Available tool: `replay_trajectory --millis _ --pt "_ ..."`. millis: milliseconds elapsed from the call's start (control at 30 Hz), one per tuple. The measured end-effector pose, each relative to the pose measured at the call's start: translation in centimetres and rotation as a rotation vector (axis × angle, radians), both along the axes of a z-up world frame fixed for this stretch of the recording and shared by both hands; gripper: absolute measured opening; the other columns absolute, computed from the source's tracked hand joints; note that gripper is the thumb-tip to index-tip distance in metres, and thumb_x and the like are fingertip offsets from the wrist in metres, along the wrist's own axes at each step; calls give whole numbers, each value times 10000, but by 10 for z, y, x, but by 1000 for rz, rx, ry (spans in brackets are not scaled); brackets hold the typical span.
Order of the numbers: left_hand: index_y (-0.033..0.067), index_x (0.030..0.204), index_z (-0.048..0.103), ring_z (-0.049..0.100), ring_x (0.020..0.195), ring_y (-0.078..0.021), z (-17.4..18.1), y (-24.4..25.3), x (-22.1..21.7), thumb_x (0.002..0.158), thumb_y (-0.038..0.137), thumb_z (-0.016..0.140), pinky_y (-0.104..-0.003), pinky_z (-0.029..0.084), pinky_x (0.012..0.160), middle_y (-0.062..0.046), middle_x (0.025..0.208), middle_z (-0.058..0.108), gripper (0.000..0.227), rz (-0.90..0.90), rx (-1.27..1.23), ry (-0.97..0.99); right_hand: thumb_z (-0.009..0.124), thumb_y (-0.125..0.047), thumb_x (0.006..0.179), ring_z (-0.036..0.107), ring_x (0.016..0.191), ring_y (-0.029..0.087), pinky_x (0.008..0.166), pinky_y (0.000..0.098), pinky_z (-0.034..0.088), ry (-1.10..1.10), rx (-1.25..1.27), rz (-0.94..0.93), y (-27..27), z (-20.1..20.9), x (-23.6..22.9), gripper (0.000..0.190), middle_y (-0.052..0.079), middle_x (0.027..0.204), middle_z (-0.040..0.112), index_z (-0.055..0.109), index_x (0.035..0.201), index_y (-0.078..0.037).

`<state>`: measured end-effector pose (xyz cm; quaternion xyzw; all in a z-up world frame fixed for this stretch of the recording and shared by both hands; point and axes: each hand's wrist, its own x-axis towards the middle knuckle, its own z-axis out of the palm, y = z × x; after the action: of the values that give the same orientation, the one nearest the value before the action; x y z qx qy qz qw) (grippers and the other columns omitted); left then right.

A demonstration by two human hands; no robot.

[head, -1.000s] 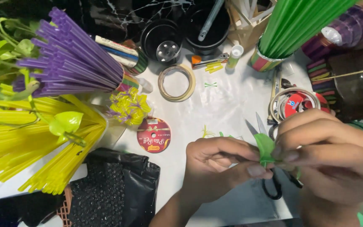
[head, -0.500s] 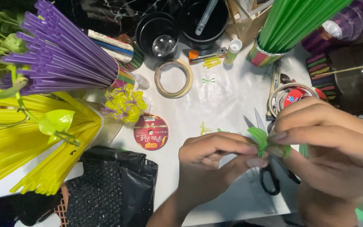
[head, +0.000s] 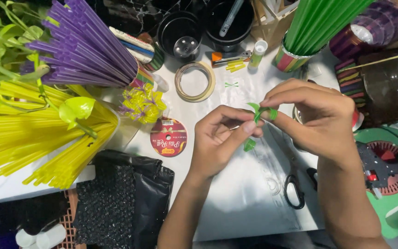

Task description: Shaping and folding small green plastic straw segments into decorative components for a handicraft project.

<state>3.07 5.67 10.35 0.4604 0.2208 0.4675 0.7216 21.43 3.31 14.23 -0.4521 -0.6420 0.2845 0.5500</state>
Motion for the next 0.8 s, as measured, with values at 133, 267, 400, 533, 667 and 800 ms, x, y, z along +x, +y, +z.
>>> replay_trajectory --millis 133,267,400,533,667,800 --pt "-5 1074 659 755 851 -240 -27 7 -4 981 20 707 -339 660 869 -189 1043 730 108 15 -1 -18 744 152 880 700 858 300 804 319 570 -14 -4 39 9 -8 -5 106 240 932 710 694 964 111" --pt "1 1072 677 765 856 -247 -37 12 -6 978 15 717 -325 653 852 -191 1066 735 104 2 33 -49 764 112 891 678 890 299 831 338 550 -35 61 68 14 -17 -5 105 219 946 711 695 967 89" --pt "-22 1087 686 765 858 -242 -35 14 -8 975 17 720 -335 666 870 -206 1020 740 124 -12 32 -23 768 103 902 658 874 314 834 370 520 -58 129 29 15 -23 -4 93 220 937 707 693 957 93" --pt "-2 1061 689 772 846 -233 -36 12 -6 962 21 738 -325 666 847 -187 1007 748 113 6 4 -23 747 140 895 666 813 344 803 400 530 -87 227 18 18 -18 -9 76 247 890 696 681 929 124" --pt "-3 1052 698 777 833 -238 -36 11 -5 947 20 753 -309 667 824 -173 1005 749 121 29 -18 -15 766 149 883 666 796 337 780 385 537 -115 242 10 19 -16 -10 96 248 868 696 683 928 131" --pt "-13 1060 710 776 837 -230 -36 11 -3 950 26 756 -312 674 849 -181 1028 753 126 38 -20 -23 765 169 880 657 784 345 776 394 529 -118 236 7 20 -15 -9 95 259 869 694 680 915 147"
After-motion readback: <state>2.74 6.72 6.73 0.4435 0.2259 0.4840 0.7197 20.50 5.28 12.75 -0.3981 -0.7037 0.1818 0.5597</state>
